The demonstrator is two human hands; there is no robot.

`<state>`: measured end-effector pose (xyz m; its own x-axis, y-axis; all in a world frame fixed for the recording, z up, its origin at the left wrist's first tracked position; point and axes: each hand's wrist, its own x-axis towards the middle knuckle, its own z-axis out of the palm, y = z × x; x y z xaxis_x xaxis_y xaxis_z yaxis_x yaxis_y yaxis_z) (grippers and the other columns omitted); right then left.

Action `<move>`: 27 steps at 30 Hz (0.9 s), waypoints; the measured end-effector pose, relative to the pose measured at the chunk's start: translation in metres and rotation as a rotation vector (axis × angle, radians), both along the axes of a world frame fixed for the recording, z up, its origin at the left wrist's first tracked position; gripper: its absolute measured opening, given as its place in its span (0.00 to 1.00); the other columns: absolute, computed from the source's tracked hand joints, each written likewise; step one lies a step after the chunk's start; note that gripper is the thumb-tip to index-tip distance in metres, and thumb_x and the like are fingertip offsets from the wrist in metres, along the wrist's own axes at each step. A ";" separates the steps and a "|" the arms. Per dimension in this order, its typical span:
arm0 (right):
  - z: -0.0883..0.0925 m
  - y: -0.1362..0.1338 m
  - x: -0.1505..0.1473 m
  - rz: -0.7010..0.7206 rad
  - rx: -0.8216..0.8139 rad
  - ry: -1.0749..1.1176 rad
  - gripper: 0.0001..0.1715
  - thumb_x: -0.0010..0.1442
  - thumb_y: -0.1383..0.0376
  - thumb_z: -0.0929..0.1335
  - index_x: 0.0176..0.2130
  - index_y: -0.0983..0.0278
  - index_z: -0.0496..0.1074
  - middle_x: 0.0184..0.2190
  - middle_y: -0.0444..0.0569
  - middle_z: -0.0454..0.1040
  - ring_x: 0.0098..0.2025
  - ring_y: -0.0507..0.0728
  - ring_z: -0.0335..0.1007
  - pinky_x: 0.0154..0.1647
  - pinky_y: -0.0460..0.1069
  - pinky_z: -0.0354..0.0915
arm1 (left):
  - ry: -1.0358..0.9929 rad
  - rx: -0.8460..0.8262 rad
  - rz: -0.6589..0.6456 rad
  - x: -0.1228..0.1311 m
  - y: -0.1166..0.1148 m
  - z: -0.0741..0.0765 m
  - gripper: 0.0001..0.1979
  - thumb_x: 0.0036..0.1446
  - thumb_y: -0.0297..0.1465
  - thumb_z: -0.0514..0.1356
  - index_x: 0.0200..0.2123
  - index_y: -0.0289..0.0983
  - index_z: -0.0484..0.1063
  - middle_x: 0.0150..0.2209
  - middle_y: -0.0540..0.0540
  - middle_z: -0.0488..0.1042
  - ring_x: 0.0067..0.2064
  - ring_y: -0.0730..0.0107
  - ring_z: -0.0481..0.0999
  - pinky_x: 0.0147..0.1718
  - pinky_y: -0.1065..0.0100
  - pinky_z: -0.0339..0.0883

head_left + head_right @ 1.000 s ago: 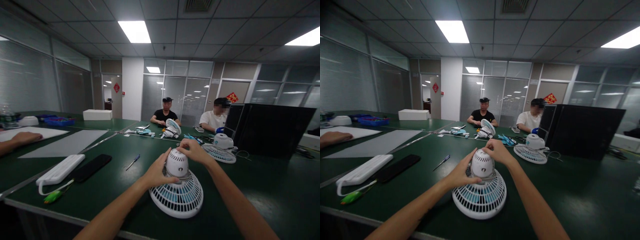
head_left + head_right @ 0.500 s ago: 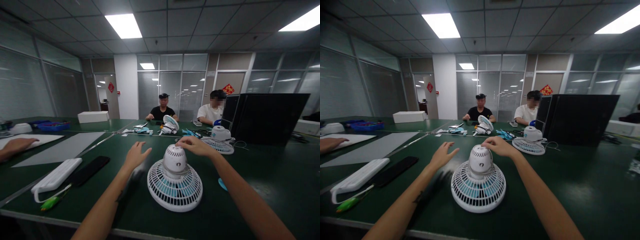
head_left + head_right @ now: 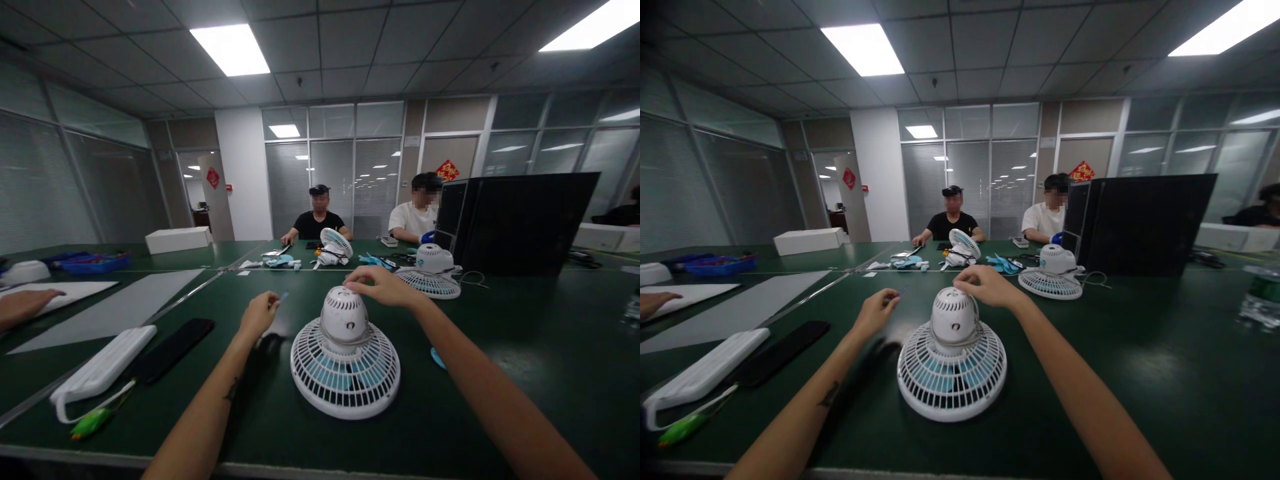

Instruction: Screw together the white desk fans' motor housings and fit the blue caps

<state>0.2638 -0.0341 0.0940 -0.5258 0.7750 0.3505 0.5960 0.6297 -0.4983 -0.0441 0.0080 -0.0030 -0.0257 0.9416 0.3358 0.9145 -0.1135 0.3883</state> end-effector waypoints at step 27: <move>0.010 0.029 -0.018 -0.247 0.122 0.895 0.23 0.62 0.42 0.59 0.42 0.57 0.54 0.26 0.41 0.72 0.18 0.52 0.71 0.15 0.44 0.60 | -0.663 0.368 -0.623 0.134 -0.045 0.014 0.31 0.47 0.35 0.69 0.52 0.39 0.61 0.46 0.41 0.77 0.47 0.58 0.78 0.51 0.55 0.69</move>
<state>0.2459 -0.0053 0.1041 0.1537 0.7599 0.6316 0.1469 0.6145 -0.7751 0.0901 -0.0365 0.0112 0.1513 0.6901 0.7078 0.2592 -0.7186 0.6452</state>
